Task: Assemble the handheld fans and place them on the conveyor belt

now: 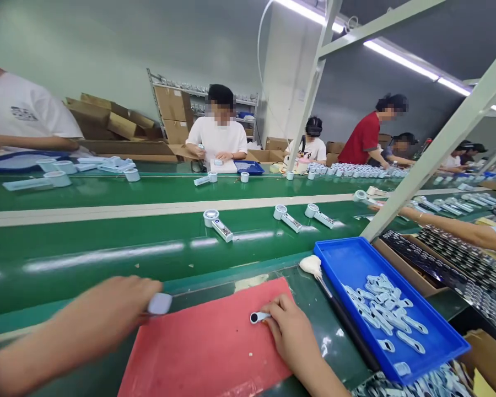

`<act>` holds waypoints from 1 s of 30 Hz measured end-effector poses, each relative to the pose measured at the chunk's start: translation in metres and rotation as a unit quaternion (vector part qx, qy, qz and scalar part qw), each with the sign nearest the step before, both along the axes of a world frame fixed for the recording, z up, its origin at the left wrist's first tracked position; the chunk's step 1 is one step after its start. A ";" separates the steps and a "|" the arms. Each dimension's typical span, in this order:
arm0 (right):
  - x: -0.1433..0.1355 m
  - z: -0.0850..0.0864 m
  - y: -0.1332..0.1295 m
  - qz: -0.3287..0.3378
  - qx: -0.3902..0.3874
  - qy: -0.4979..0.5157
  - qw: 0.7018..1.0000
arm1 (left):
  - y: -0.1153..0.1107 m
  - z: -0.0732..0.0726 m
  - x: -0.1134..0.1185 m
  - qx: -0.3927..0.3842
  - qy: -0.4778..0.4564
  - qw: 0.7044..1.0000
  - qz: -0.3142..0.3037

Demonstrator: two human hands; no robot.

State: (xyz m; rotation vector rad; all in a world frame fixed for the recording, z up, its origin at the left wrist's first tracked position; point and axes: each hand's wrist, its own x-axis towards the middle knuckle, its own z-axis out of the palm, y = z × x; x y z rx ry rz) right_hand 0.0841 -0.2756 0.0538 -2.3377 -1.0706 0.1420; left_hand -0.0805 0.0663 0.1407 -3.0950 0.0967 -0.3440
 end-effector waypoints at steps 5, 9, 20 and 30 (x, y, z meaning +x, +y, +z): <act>0.004 0.002 -0.005 -0.009 0.043 -0.019 0.999 | -0.135 -0.018 0.036 0.082 0.109 0.983 -0.121; 0.005 0.015 -0.010 -0.028 0.079 0.019 0.996 | -0.127 -0.024 0.038 0.036 0.120 0.987 -0.098; -0.054 0.050 0.040 0.106 -0.004 -0.010 0.994 | -0.099 -0.044 0.010 -0.142 0.077 0.985 -0.062; -0.060 0.049 0.047 0.090 -0.011 -0.004 0.996 | -0.101 -0.049 0.009 -0.291 0.043 0.952 -0.088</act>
